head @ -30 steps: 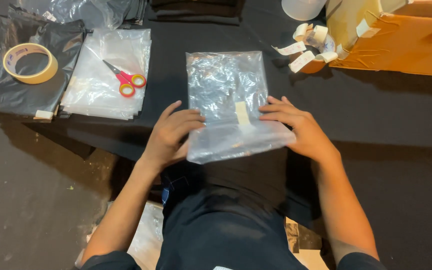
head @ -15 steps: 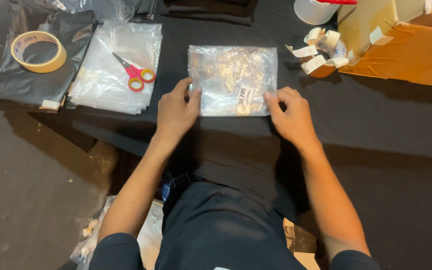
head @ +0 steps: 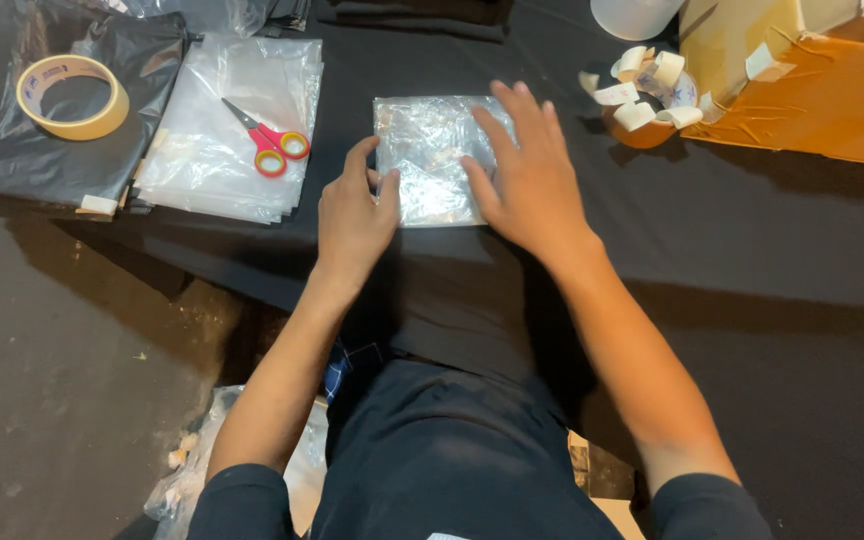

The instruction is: Folding and organizing plastic packaging bags on a table in preparation for packing garments.

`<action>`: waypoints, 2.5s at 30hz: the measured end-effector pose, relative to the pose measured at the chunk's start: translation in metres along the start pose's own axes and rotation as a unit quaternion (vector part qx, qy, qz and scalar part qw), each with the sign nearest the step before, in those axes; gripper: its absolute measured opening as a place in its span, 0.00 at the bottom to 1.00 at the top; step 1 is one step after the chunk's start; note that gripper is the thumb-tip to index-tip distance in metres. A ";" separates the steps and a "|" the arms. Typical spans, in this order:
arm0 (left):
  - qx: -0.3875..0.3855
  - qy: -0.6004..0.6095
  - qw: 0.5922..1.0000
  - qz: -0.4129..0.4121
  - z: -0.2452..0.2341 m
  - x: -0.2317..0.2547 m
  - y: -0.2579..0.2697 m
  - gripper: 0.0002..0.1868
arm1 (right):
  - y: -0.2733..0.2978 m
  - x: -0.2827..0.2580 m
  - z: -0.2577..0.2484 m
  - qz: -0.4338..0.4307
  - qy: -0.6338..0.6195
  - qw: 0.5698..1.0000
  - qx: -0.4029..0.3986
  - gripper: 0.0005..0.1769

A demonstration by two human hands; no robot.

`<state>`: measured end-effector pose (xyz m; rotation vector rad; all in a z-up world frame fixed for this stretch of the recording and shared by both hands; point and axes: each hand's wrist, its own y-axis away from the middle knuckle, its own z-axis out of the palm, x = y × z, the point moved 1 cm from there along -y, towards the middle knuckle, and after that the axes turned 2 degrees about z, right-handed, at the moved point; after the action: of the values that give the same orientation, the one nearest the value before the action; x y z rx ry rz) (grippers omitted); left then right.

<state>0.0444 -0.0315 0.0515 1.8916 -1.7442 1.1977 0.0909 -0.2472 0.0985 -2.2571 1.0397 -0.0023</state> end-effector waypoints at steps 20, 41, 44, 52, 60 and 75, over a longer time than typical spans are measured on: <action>-0.009 -0.263 0.954 0.141 0.066 0.002 -0.043 0.32 | -0.023 0.010 0.045 0.053 0.011 0.970 -0.236 0.35; -0.122 -0.233 0.964 0.030 0.057 0.014 -0.050 0.36 | -0.033 0.011 0.050 0.097 0.023 0.953 -0.287 0.36; -0.082 -0.257 0.961 0.066 0.066 0.003 -0.047 0.36 | -0.040 0.014 0.045 0.090 0.035 0.933 -0.346 0.39; 0.085 -0.193 0.967 0.144 0.034 -0.004 -0.042 0.25 | -0.090 0.029 0.026 0.113 0.067 0.904 -0.406 0.46; 0.146 -0.394 0.907 -0.040 -0.060 -0.058 -0.033 0.31 | -0.115 0.016 0.015 0.184 0.076 0.847 -0.492 0.30; 0.200 0.219 0.948 -0.118 -0.115 -0.069 -0.029 0.32 | -0.152 -0.015 0.078 0.203 -0.630 0.750 -0.005 0.14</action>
<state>0.0357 0.1027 0.0791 1.7797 -1.0698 1.8047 0.2042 -0.1215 0.1246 -1.3778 0.6524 1.4784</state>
